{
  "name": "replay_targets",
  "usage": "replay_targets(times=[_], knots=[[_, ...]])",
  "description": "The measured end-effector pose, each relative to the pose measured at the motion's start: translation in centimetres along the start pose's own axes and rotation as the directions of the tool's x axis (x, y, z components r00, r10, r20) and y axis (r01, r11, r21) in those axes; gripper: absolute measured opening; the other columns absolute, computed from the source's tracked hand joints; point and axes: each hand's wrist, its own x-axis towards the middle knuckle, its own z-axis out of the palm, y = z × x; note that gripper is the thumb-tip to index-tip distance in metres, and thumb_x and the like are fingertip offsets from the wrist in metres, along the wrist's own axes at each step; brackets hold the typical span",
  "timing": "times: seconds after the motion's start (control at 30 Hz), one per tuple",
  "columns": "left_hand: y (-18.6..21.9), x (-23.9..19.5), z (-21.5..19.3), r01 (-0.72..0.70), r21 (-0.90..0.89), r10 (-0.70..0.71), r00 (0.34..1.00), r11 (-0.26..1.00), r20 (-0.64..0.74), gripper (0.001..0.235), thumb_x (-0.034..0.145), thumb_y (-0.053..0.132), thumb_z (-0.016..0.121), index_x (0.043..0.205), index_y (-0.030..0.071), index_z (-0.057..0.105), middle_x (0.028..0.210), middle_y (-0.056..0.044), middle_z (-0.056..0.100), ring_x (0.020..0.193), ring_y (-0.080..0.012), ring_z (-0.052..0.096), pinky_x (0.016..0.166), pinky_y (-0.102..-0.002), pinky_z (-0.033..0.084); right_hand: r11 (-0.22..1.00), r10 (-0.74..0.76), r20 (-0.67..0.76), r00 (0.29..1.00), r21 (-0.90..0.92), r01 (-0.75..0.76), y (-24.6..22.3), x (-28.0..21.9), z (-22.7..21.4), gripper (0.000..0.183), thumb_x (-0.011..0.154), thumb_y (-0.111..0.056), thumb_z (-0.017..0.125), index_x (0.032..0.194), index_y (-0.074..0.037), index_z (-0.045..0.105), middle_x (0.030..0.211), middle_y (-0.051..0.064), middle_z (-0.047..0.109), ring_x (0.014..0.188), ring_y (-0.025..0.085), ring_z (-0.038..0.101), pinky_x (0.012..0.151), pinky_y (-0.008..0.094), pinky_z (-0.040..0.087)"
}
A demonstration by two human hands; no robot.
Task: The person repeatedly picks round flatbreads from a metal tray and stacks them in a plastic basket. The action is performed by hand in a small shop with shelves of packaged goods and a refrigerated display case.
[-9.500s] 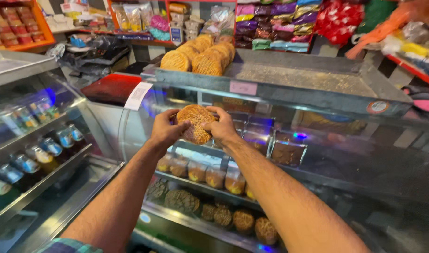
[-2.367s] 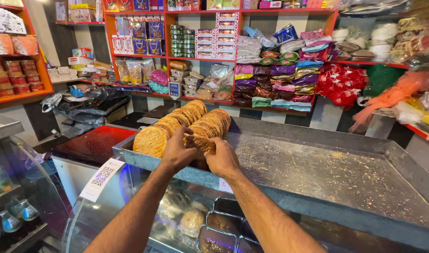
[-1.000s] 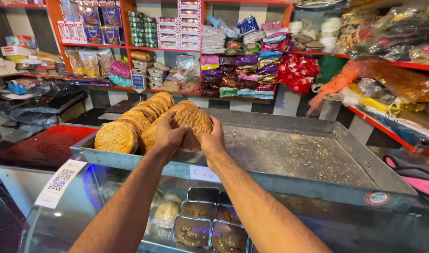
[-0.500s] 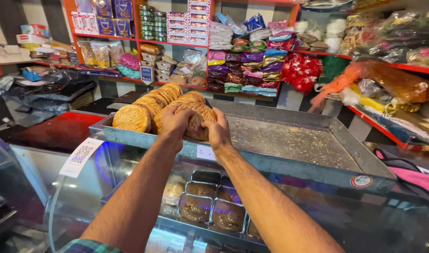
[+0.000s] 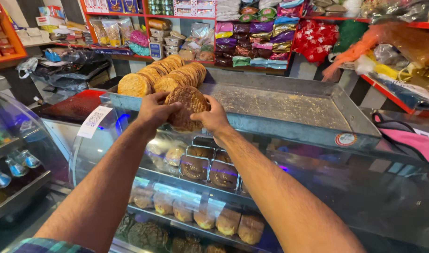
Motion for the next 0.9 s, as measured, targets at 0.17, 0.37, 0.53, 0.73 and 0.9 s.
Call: replay_targets(times=[0.17,0.37,0.53,0.73,0.9], knots=[[-1.1,-5.1,-2.5,0.053,-0.019,-0.052,0.998,0.998,0.027,0.056,0.072,0.022,0.091,0.123,0.008,0.074,0.095,-0.013,0.076,0.087,-0.0215,0.072,0.075,-0.040,0.059,0.997,0.079,0.010,0.997,-0.005,-0.079,0.8,-5.6,1.4,0.083,0.064,-0.012,0.087,0.142,-0.016,0.059,0.124,0.017,0.064,0.116,0.029,0.065,0.090,0.042,0.057],[-4.6,-8.2,-6.0,0.139,0.050,-0.140,0.990,0.989,0.030,0.053,0.070,0.021,0.092,0.119,0.008,0.076,0.092,-0.012,0.076,0.086,-0.0211,0.072,0.076,-0.037,0.059,0.989,0.145,0.044,0.989,-0.003,-0.145,5.6,-8.5,3.6,0.084,0.065,-0.013,0.091,0.143,-0.014,0.059,0.126,0.021,0.065,0.118,0.033,0.066,0.089,0.045,0.058],[-10.0,-10.8,-10.1,0.195,0.218,-0.206,0.978,0.956,0.025,0.051,0.064,0.024,0.090,0.113,0.015,0.080,0.086,-0.006,0.077,0.087,-0.0222,0.073,0.079,-0.036,0.057,0.934,0.300,0.134,0.945,0.158,-0.319,9.0,-12.6,7.1,0.072,0.084,-0.008,0.079,0.150,-0.012,0.049,0.139,0.029,0.050,0.118,0.047,0.063,0.087,0.054,0.060],[-18.9,-15.3,-16.4,0.277,0.358,-0.315,0.948,0.892,0.053,0.049,0.063,0.031,0.090,0.110,0.023,0.081,0.087,-0.003,0.078,0.091,-0.0223,0.075,0.083,-0.036,0.057,0.924,0.378,0.153,0.913,-0.004,-0.382,16.1,-18.3,12.8,0.071,0.080,-0.010,0.085,0.144,-0.019,0.055,0.129,0.019,0.061,0.102,0.036,0.072,0.077,0.045,0.066],[-21.0,-22.9,-22.4,0.431,0.378,-0.486,0.872,0.819,0.058,0.048,0.068,0.029,0.088,0.114,0.020,0.080,0.091,-0.007,0.079,0.092,-0.0240,0.074,0.085,-0.036,0.057,0.828,0.530,0.150,0.835,0.123,-0.547,17.5,-26.8,18.5,0.067,0.088,-0.005,0.072,0.150,-0.012,0.047,0.140,0.027,0.051,0.117,0.049,0.063,0.091,0.061,0.057]])
